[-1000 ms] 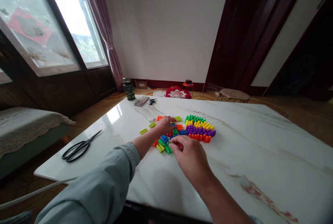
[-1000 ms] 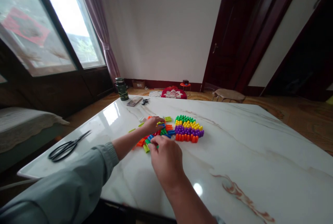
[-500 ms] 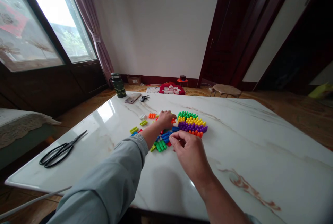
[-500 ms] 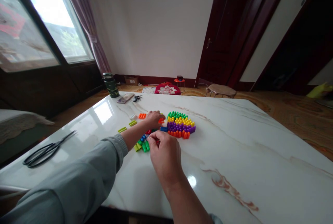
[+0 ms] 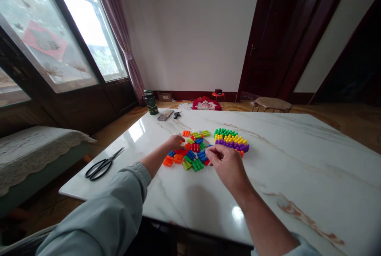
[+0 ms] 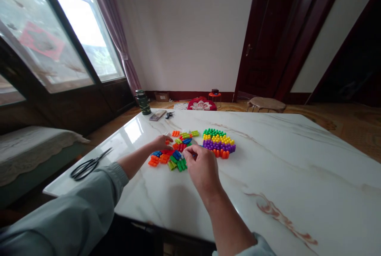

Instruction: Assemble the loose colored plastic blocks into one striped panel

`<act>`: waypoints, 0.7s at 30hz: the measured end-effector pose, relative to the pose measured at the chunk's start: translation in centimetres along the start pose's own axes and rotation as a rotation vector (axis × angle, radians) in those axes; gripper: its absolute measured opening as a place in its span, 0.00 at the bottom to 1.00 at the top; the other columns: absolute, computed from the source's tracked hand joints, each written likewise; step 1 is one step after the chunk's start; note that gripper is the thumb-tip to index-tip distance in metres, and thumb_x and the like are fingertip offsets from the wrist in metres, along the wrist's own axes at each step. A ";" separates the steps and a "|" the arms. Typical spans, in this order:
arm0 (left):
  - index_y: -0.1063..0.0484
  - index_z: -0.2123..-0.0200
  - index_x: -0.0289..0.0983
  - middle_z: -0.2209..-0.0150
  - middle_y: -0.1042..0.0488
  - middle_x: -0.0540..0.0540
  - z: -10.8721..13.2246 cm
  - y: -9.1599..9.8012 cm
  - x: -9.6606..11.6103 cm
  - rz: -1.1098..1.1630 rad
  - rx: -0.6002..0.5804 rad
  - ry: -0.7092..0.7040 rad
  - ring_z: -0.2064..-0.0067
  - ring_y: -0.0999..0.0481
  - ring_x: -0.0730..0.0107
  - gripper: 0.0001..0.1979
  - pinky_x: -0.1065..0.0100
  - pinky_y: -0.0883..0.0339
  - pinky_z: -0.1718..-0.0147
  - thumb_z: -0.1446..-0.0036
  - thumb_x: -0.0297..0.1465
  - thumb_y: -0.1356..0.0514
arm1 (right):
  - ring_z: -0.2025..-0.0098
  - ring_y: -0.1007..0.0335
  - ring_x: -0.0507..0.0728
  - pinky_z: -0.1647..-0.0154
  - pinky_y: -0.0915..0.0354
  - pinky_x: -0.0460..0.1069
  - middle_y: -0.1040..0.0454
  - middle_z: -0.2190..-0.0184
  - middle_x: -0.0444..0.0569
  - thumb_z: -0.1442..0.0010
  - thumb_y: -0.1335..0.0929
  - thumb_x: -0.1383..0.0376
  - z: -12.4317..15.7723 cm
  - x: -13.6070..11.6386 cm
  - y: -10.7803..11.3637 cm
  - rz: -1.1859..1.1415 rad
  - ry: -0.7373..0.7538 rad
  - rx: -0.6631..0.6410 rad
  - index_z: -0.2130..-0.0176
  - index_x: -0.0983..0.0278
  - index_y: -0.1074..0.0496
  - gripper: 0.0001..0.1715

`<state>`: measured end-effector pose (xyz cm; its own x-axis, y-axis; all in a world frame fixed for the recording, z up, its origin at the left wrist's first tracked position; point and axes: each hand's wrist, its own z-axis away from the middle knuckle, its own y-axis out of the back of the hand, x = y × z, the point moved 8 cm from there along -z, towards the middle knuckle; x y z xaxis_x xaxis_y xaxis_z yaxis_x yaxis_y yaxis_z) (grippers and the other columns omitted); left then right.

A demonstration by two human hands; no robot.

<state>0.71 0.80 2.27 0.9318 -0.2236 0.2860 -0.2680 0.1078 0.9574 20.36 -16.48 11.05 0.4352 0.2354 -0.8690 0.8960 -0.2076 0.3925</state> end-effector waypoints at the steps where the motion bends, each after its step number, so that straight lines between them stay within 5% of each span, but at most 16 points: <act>1: 0.23 0.56 0.39 0.60 0.23 0.46 0.0 -0.6 0.1 0.000 -0.007 -0.010 0.57 0.26 0.62 0.23 0.69 0.33 0.60 0.60 0.36 0.32 | 0.76 0.29 0.53 0.73 0.34 0.46 0.23 0.76 0.47 0.44 0.34 0.59 -0.1 0.1 0.1 0.002 0.002 0.001 0.69 0.63 0.24 0.12; 5: 0.28 0.48 0.42 0.57 0.25 0.46 -0.9 -1.9 1.2 0.004 -0.015 -0.051 0.55 0.26 0.62 0.30 0.69 0.34 0.57 0.59 0.37 0.33 | 0.76 0.29 0.53 0.73 0.35 0.46 0.24 0.77 0.46 0.43 0.35 0.59 -0.4 0.5 0.4 0.017 0.012 0.013 0.70 0.63 0.25 0.13; 14: 0.24 0.56 0.40 0.64 0.25 0.45 -1.9 -2.9 2.0 0.092 0.055 -0.030 0.56 0.27 0.58 0.24 0.65 0.34 0.58 0.63 0.30 0.34 | 0.77 0.29 0.53 0.73 0.35 0.45 0.23 0.76 0.47 0.43 0.35 0.58 -0.5 0.9 0.3 0.025 0.002 0.008 0.70 0.63 0.25 0.13; 21: 0.26 0.56 0.32 0.66 0.25 0.42 0.6 0.9 2.1 0.391 0.192 0.078 0.62 0.27 0.62 0.20 0.68 0.34 0.65 0.54 0.34 0.40 | 0.76 0.28 0.53 0.73 0.35 0.45 0.23 0.74 0.46 0.44 0.35 0.60 -1.3 2.2 0.6 0.097 -0.017 0.040 0.69 0.63 0.25 0.11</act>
<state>2.25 -0.12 3.71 0.7646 -0.1271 0.6318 -0.6383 -0.0141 0.7697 21.95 -14.79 9.73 0.5179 0.1966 -0.8325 0.8453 -0.2667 0.4629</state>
